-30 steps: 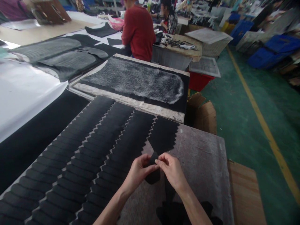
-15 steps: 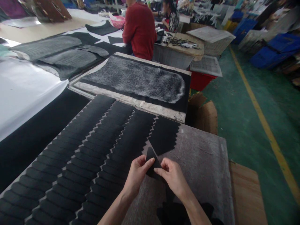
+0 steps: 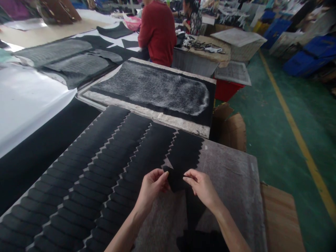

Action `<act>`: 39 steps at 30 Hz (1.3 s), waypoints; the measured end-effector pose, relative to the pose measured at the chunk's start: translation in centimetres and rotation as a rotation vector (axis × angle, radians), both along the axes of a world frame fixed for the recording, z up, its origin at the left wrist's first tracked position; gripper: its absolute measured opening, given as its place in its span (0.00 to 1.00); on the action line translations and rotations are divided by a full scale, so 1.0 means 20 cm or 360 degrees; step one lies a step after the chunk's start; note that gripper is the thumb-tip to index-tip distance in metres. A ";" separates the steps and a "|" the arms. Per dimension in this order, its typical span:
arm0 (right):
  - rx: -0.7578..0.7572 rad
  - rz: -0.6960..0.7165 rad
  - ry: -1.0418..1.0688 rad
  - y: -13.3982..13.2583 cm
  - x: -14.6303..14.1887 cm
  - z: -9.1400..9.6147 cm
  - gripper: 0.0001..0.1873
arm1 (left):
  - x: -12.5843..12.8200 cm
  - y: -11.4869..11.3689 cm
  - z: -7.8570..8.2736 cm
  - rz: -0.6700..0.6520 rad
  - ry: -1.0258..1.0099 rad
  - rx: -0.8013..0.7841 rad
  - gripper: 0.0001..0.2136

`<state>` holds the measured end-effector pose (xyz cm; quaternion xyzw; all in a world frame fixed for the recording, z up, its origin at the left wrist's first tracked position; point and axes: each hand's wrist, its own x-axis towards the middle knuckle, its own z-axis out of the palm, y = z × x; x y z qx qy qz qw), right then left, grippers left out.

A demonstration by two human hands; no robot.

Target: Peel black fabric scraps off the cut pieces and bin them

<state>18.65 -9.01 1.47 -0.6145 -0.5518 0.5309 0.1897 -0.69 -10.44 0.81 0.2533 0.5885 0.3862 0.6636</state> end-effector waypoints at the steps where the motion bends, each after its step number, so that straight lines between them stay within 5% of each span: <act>1: 0.0005 -0.0008 -0.0013 0.01 0.00 0.00 0.09 | 0.00 0.01 -0.01 0.0014 0.0029 0.0004 0.16; 9: 0.0028 -0.0180 -0.0260 0.07 0.06 -0.02 0.09 | -0.01 0.08 -0.07 -0.0120 0.0380 0.0108 0.15; 18: 0.0254 -0.0054 -0.0685 0.09 0.04 -0.02 0.10 | -0.01 0.17 -0.11 -0.0267 0.0755 0.0127 0.13; 26: 0.0291 -0.0034 -0.0732 0.10 0.06 -0.05 0.09 | 0.01 0.19 -0.10 -0.0276 0.0846 0.0126 0.12; 33: 0.0228 -0.0050 -0.0695 0.11 0.07 -0.05 0.09 | 0.00 0.12 -0.07 -0.0292 0.0798 0.0366 0.08; 39: 0.0215 -0.0055 -0.0680 0.11 0.07 -0.05 0.10 | -0.01 -0.04 -0.04 -0.0484 0.1099 0.0642 0.05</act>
